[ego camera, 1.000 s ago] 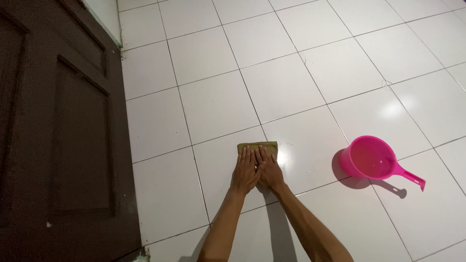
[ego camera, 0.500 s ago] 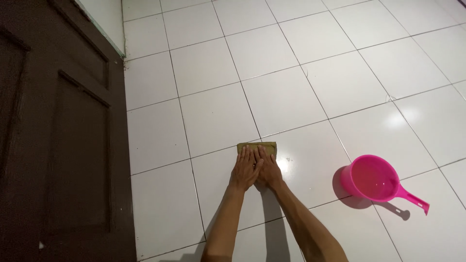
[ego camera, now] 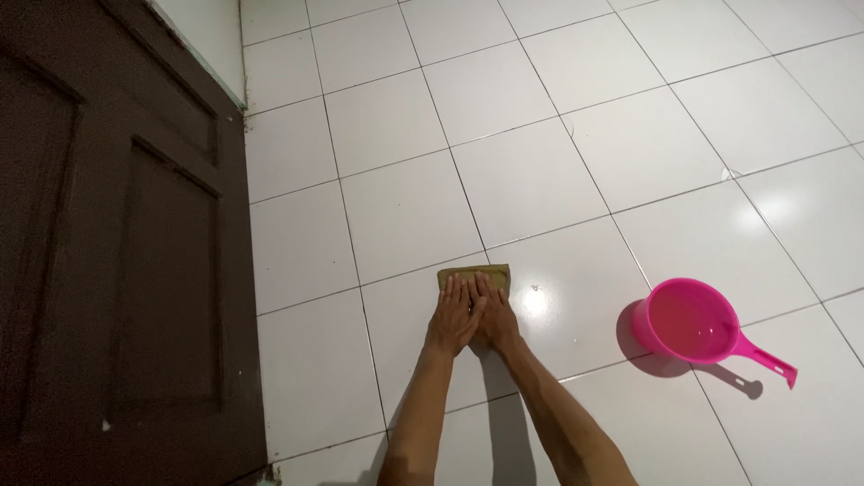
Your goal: The person kneels on a tiled floor, wrings out a cloth in a pink water container, then wipes the white tiles with the damp cloth using both hands.
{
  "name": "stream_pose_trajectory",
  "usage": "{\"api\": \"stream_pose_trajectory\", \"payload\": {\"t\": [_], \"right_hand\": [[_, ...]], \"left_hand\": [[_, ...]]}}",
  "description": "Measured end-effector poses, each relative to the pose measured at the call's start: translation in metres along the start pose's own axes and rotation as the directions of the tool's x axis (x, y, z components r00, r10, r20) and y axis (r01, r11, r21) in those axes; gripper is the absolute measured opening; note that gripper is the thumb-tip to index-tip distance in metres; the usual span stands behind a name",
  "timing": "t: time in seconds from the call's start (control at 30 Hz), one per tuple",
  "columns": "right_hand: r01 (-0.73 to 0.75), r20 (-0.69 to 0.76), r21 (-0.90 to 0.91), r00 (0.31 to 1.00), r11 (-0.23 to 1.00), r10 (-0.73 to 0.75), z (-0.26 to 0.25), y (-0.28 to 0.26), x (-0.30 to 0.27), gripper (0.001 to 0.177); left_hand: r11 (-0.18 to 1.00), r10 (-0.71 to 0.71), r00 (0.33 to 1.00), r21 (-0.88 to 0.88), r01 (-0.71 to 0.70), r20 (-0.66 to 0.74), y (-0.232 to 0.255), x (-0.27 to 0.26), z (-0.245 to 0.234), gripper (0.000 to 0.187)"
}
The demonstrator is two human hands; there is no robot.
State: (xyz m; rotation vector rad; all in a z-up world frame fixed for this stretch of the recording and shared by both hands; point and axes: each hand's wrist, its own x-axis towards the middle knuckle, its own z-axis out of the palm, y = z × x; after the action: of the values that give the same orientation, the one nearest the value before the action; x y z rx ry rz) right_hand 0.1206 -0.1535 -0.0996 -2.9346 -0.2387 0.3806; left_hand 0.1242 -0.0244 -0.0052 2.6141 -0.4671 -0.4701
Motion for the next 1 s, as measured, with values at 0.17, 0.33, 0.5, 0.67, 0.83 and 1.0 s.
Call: {"api": "stream_pose_trajectory", "payload": {"t": [0.17,0.33,0.5,0.67,0.83,1.0], "right_hand": [[0.033,-0.010,-0.131,0.999,0.991,-0.034,-0.003,-0.019,-0.037,0.082],[0.003,-0.044,-0.201,0.999,0.980,-0.013,0.006,-0.038,-0.081,0.077],[-0.045,-0.114,-0.106,0.993,0.993,0.033,0.022,-0.038,-0.123,0.080],[-0.057,-0.414,-0.172,0.910,0.984,-0.020,0.060,-0.034,-0.153,0.081],[-0.058,-0.344,-0.004,0.938,0.998,0.053,0.060,-0.038,-0.167,0.086],[-0.109,-0.422,-0.111,0.905,0.988,0.053,0.059,-0.034,-0.148,0.084]], "left_hand": [[0.998,0.045,0.999,0.040,-0.045,-0.012,0.005,-0.042,-0.009,0.073],[0.997,0.076,0.995,0.007,-0.077,0.060,0.015,-0.079,-0.012,0.077],[0.984,0.179,0.979,0.000,-0.180,0.096,0.013,-0.100,0.008,0.078],[0.960,0.271,0.956,-0.104,-0.260,0.109,0.010,-0.123,0.027,0.076],[0.946,0.319,0.945,-0.090,-0.312,0.077,0.010,-0.129,0.037,0.079],[0.933,0.360,0.933,0.020,-0.360,0.014,-0.001,-0.107,0.053,0.079]]}}
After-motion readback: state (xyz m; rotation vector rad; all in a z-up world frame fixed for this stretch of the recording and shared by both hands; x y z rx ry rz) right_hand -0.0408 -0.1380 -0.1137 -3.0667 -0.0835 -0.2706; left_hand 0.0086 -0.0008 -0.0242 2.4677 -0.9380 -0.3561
